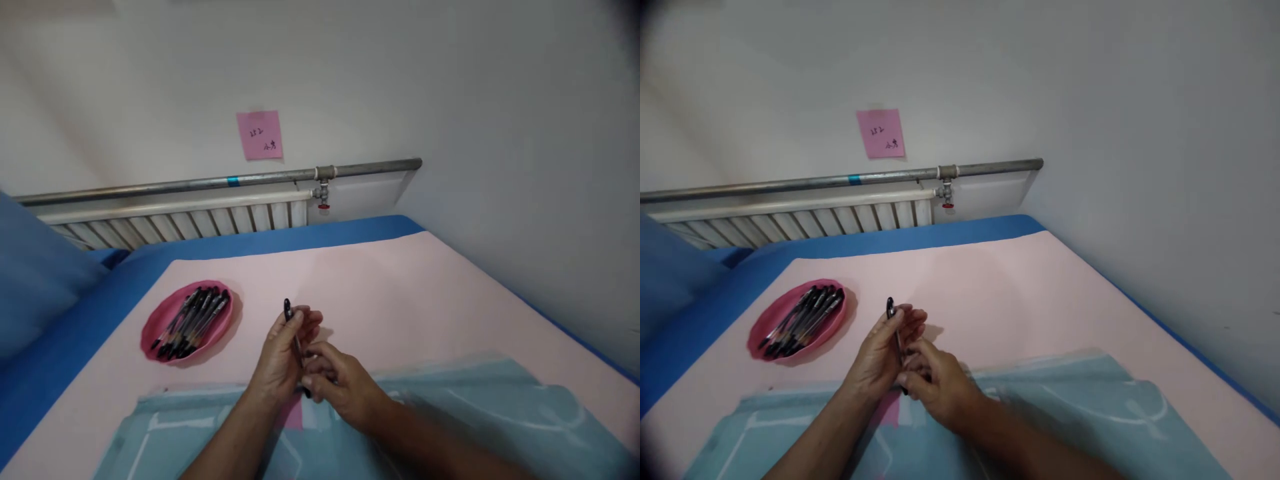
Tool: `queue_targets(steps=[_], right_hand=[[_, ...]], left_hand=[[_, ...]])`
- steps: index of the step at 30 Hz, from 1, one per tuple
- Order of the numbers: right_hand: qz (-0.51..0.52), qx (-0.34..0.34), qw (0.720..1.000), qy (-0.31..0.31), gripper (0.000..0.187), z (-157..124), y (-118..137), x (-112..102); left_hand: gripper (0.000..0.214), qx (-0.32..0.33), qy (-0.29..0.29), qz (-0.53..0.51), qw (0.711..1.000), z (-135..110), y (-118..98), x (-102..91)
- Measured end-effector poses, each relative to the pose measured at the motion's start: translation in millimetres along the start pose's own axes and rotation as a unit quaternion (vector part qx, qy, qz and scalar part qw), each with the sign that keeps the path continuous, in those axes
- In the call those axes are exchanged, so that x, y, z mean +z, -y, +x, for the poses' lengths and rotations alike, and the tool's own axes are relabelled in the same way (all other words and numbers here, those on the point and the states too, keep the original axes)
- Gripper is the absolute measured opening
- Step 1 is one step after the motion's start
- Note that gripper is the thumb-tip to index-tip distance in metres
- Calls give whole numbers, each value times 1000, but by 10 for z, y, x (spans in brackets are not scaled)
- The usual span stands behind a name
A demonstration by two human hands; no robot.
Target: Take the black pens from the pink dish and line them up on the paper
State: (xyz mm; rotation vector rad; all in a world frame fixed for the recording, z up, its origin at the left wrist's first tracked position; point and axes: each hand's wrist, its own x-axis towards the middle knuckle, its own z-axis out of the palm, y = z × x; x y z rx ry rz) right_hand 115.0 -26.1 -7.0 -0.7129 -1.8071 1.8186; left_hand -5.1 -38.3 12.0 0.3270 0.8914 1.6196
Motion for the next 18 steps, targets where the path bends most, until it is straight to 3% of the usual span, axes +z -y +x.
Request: queue_targets(steps=[7,13,16,18], right_hand=[[19,56,998,-17,14,66,64,22],[50,80,993,-75,28,129,133,-54],[18,81,995,-61,35,122,140,-56],[-9,78,996,-38,31,105,147,-40]], left_hand=[[28,26,29,3,999,-11,-41,39],[31,22,69,102,992,6,-52,-15],[28,24,67,145,987,34,-80,-24],[25,75,41,183,979,71,-196,-64]])
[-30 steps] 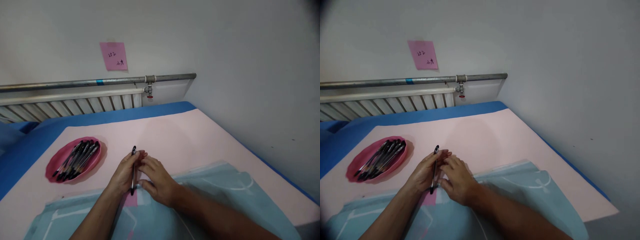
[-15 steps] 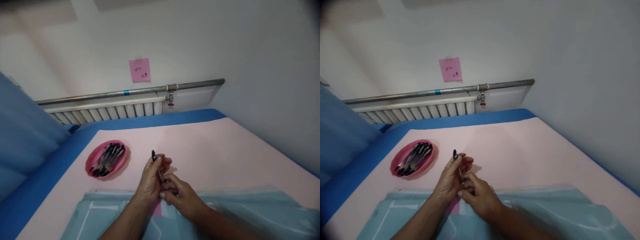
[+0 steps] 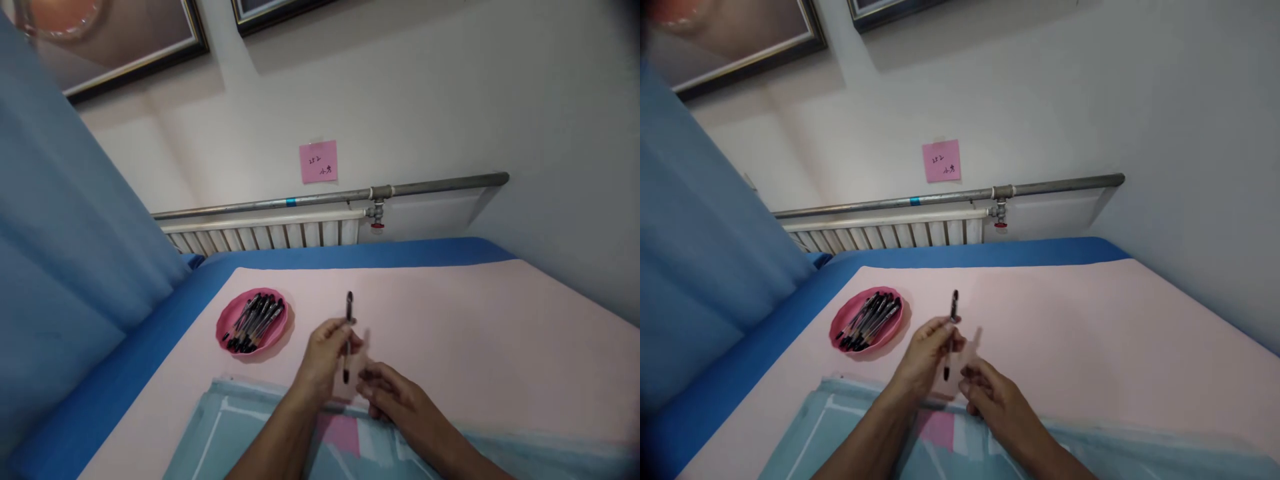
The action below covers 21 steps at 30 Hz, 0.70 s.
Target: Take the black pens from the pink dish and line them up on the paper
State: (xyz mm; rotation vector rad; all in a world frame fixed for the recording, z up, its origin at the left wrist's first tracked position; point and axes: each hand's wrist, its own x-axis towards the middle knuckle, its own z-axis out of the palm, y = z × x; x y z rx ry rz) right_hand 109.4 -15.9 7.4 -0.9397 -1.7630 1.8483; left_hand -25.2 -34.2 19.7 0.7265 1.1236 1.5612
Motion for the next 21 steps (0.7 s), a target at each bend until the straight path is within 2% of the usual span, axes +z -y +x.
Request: queue_targets(steps=[2,3,4,7,10,12,14,21], right_hand=[[-25,-6,1000,10,26,-20,12,13],[-35,-8,999,11,25,-29,21,15],[-45,-9,999,11,23,-35,30,14],[-82,-11,996,23,20,-43,54,-6],[-128,-8,991,44,17,-43,67,-30],[-149,-2,987,54,16,-45,75,-38],[-164,3,985,60,16,-50,85,-41],[-200,-11,978,63,17,-66,84,-49]], left_hand=[[24,64,-65,87,992,60,-160,-182],[24,98,-125,157,975,86,-259,-312],[24,123,-191,245,943,107,-365,-464],[20,133,-303,325,886,120,-652,-971],[21,109,-396,409,815,90,-810,-1384],[24,85,-425,458,776,81,-836,-1545],[27,60,-432,502,747,97,-820,-1623],[29,-3,-402,613,680,259,-703,-1683]])
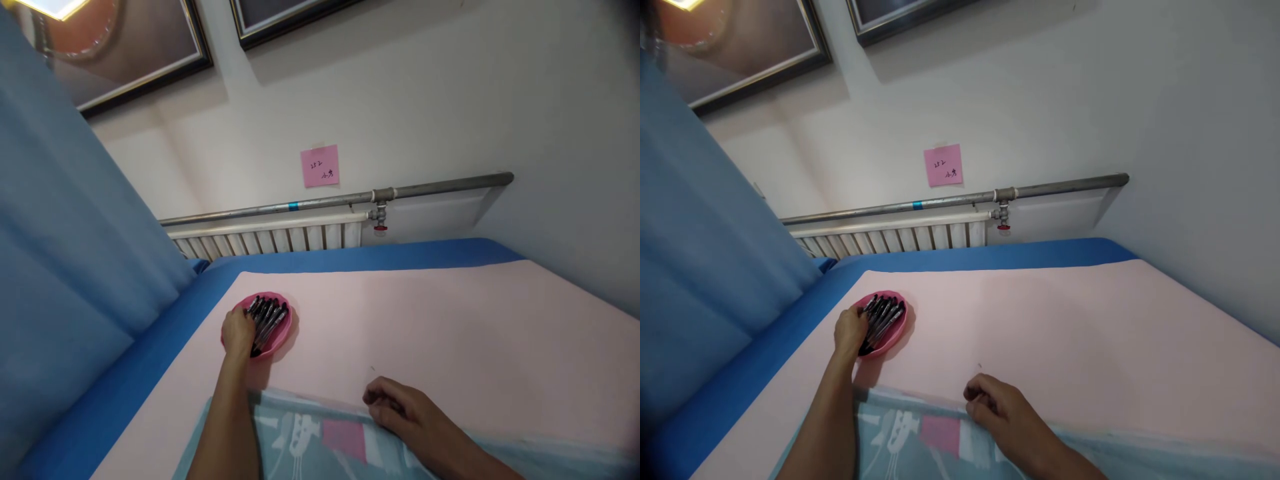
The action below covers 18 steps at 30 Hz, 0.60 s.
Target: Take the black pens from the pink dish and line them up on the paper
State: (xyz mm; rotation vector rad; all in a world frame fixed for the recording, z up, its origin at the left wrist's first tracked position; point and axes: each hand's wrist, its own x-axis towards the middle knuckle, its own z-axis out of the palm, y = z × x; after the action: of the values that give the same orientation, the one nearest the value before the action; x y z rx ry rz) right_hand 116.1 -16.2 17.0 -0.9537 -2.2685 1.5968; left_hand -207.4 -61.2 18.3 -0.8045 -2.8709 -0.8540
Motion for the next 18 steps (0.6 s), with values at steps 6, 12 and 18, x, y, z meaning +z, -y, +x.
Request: queue_targets(steps=[6,12,18], right_hand=[[-34,-6,999,4,18,12,-42,13],[-58,-27,998,8,16,10,-57,18],[-78,-40,996,1,14,-8,-66,22]], left_hand=[[29,17,24,89,996,29,-10,61],[34,19,32,130,991,-7,-24,39],[47,20,57,135,989,6,13,89]])
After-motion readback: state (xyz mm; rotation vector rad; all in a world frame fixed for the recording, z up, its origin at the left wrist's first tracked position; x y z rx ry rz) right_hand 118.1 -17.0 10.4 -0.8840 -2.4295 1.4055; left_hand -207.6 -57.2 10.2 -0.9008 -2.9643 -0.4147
